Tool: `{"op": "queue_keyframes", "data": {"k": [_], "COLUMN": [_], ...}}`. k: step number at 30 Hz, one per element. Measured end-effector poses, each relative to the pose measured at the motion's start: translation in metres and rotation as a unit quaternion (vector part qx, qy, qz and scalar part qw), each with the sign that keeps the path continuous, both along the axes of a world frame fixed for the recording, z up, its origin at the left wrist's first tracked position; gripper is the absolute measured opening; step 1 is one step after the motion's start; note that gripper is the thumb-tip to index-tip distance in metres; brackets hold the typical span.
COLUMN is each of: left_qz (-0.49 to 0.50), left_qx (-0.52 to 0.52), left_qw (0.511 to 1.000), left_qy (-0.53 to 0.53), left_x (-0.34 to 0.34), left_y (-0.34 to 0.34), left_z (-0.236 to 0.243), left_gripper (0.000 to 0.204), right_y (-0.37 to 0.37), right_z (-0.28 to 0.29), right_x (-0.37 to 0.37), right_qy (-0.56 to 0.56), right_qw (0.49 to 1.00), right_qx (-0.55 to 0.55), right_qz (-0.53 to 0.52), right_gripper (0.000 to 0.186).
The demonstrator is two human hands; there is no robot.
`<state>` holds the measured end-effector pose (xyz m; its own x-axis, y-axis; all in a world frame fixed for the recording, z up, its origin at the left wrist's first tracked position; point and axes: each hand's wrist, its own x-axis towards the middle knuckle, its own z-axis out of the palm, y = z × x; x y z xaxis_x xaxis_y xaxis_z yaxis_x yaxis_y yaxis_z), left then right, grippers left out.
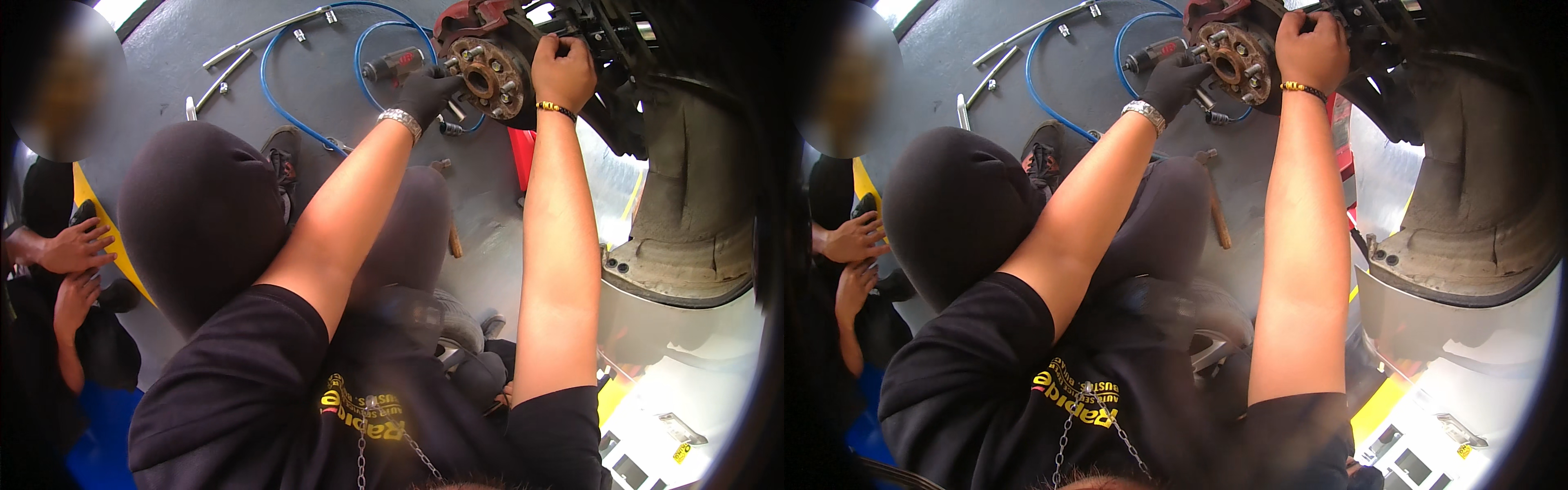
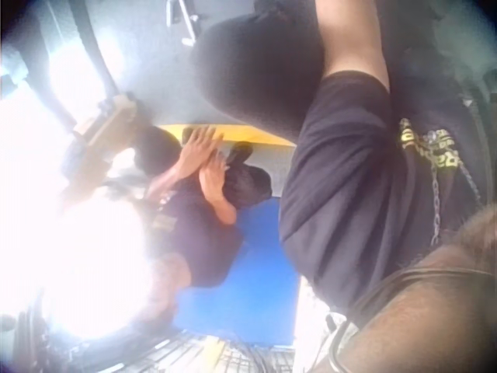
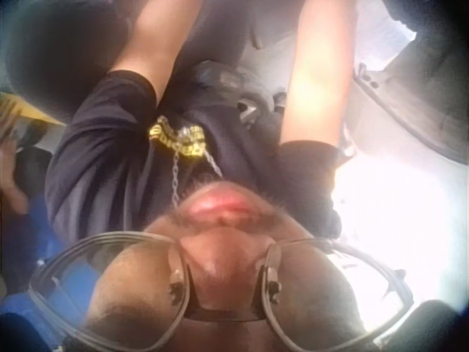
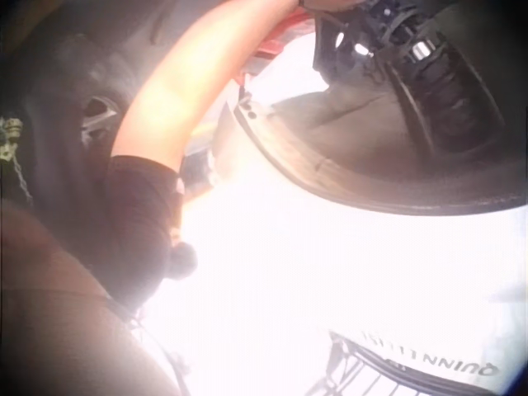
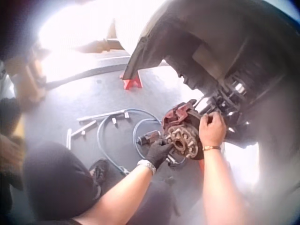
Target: The person removes a brake caliper, uses a hammer to tap the rotor, then reinstalls the caliper and tightens bolts with a pneumatic impact wrench. The person also handles washers and bolts by hand while working on the wheel hub assembly.
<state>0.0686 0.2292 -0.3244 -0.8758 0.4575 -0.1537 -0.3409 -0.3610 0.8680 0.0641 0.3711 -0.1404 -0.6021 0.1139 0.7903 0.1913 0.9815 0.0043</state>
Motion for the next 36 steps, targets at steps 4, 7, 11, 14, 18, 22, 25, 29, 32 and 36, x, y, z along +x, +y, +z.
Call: {"op": "queue_keyframes", "data": {"k": [4,7,11,14,18,22,25,29,32,36], "left_qz": [-0.038,-0.108,-0.074,-0.018,-0.037,-0.032,-0.021,0.002,0.011,0.014], "left_qx": [-0.172,-0.241,-0.229,-0.216,-0.170,0.274,0.283,0.276,0.275,0.358], "left_qw": [0.981,0.957,0.965,0.971,0.974,0.921,0.906,0.906,0.887,0.857], "left_qy": [0.075,0.122,0.101,0.104,0.143,-0.276,-0.312,-0.321,-0.369,-0.369], "left_x": [-0.007,-0.013,0.004,0.014,0.015,0.000,0.008,0.020,0.025,0.025], "left_y": [-0.008,-0.020,-0.025,-0.021,-0.031,-0.035,-0.032,-0.026,-0.024,-0.019], "left_z": [0.011,0.027,0.041,0.017,-0.001,-0.030,-0.018,0.003,0.014,-0.013], "left_gripper": [0.040,0.043,0.043,0.037,0.029,0.020,0.015,0.012,0.010,0.015], "right_y": [0.006,0.008,0.007,0.005,0.011,0.005,0.006,0.006,0.010,-0.002], "right_z": [0.000,0.001,0.000,-0.001,0.001,0.001,0.001,0.000,0.000,0.001], "right_x": [0.005,0.006,0.006,0.002,0.005,0.001,0.004,0.004,0.006,0.003], "right_qy": [0.008,-0.003,-0.016,-0.008,-0.015,-0.010,-0.014,-0.004,0.002,-0.005], "right_qw": [1.000,1.000,1.000,1.000,0.999,1.000,1.000,1.000,1.000,1.000], "right_qx": [0.011,0.008,0.003,0.008,0.005,-0.003,-0.004,0.002,0.005,-0.013], "right_qz": [0.000,-0.004,-0.015,-0.003,-0.028,-0.024,-0.028,-0.019,-0.017,-0.007], "right_gripper": [0.024,0.023,0.024,0.025,0.026,0.027,0.026,0.026,0.025,0.023]}}
